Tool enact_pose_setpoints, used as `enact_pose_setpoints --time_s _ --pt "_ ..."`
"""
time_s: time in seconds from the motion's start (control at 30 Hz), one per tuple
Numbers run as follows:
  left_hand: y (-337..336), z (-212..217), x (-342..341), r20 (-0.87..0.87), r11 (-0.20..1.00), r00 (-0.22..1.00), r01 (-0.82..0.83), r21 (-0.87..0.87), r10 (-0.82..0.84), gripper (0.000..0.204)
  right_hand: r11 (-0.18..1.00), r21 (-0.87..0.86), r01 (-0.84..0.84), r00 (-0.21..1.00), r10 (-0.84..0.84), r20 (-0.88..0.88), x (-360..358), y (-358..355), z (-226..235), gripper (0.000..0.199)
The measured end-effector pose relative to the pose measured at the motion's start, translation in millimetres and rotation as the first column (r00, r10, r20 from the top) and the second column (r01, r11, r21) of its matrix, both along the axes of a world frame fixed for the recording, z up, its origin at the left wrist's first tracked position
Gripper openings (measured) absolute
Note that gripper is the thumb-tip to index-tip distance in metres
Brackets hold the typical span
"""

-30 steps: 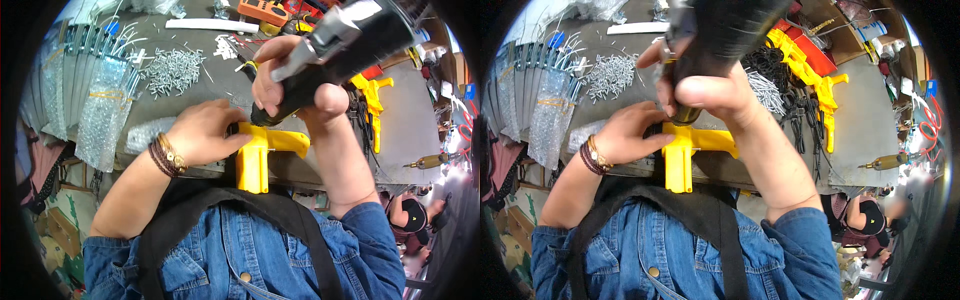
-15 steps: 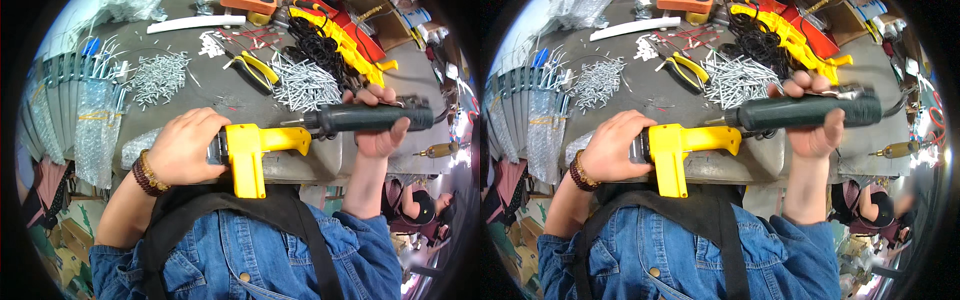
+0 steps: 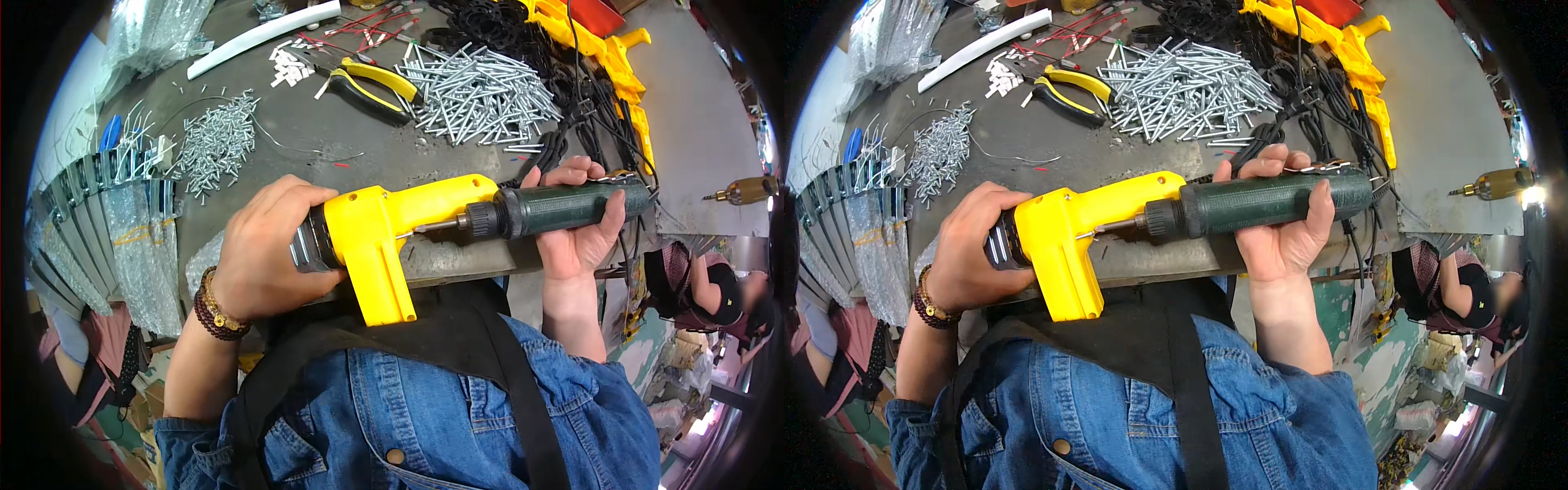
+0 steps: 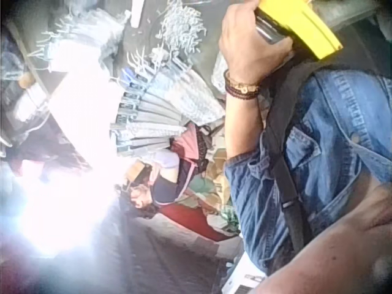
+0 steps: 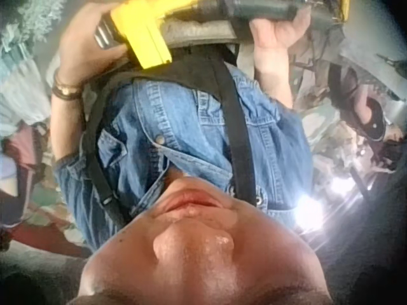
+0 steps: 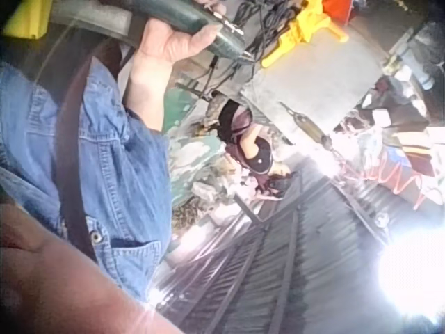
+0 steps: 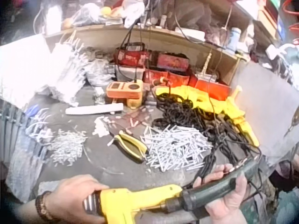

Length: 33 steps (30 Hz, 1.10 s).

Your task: Soldering and assembling a yellow plastic handheld electronic device, possibly a toy or tool.

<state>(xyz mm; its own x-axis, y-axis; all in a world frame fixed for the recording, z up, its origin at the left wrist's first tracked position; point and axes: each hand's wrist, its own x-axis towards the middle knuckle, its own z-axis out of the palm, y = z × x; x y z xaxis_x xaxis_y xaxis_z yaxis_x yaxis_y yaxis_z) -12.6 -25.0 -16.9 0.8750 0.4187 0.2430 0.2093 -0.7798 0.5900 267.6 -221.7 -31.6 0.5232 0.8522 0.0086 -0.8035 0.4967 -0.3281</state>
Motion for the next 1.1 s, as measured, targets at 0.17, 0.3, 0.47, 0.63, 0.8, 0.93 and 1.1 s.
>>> enact_pose_setpoints --time_s 0.17,0.3,0.47,0.63,0.8,0.93,1.1 --pt "0 0 1 0.019 1.0 1.0 0.001 -0.003 -0.001 0.055 1.0 -0.004 -0.026 1.0 0.026 0.006 -11 5 0 0.033" --pt "1 1 -1 0.026 1.0 1.0 0.0 -0.009 0.0 0.056 0.999 0.014 -0.051 0.998 0.051 0.02 -17 9 -4 0.033" --pt "2 0 0 -0.004 1.0 1.0 0.006 0.01 -0.006 0.058 0.997 0.055 -0.057 0.998 0.057 -0.001 -20 8 -13 0.033" --pt "2 -2 0 -0.022 1.0 1.0 0.003 0.001 -0.003 0.059 0.993 0.103 -0.059 0.998 0.061 -0.02 -22 10 -17 0.034" --pt "2 -2 1 -0.034 1.0 0.999 0.006 -0.027 -0.007 0.058 0.991 0.124 -0.058 0.998 0.059 -0.003 -21 12 -17 0.034" --pt "2 -3 2 -0.036 1.0 0.999 0.009 -0.021 -0.01 0.059 0.99 0.128 -0.064 0.998 0.067 -0.013 -21 12 -16 0.034" --pt "3 -4 -1 -0.024 1.0 1.0 0.02 -0.014 -0.02 0.059 0.992 0.112 -0.051 0.999 0.052 -0.012 -25 13 -14 0.035"
